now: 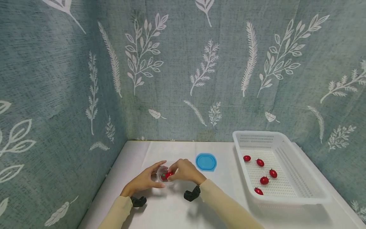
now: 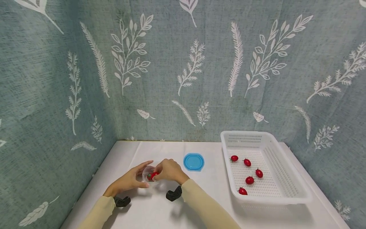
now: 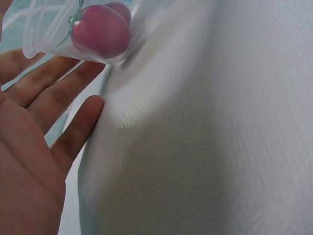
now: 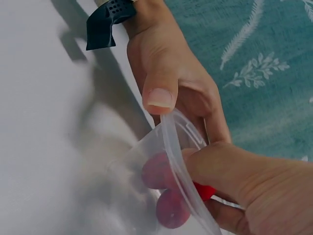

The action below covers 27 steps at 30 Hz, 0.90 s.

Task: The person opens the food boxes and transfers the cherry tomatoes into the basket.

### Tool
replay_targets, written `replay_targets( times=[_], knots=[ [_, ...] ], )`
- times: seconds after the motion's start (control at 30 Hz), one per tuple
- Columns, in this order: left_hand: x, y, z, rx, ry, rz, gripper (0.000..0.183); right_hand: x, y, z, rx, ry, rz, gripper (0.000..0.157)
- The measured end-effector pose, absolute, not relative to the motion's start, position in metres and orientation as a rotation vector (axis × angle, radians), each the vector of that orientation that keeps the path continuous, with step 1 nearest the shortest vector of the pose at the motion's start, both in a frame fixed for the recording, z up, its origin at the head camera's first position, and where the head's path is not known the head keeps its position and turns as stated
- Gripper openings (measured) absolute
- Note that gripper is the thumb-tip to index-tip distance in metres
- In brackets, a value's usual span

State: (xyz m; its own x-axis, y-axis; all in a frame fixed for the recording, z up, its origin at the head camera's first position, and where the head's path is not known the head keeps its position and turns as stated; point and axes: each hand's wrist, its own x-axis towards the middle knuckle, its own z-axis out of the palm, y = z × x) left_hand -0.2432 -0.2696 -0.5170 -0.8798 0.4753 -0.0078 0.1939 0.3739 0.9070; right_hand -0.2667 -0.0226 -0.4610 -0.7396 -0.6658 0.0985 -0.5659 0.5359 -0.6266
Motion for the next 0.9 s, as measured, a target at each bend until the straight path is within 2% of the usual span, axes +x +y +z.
replay_targets(
  times=[0.4,0.9],
  knots=[
    [-0.247,-0.271,-0.520,0.657,2.398,1.497,0.101,-0.272,-0.006,-0.464,-1.016,2.575,-1.143,0.014],
    [-0.244,-0.265,-0.518,0.580,2.408,1.487,0.101,-0.273,0.024,-0.456,-1.006,2.591,-1.198,0.015]
  ],
)
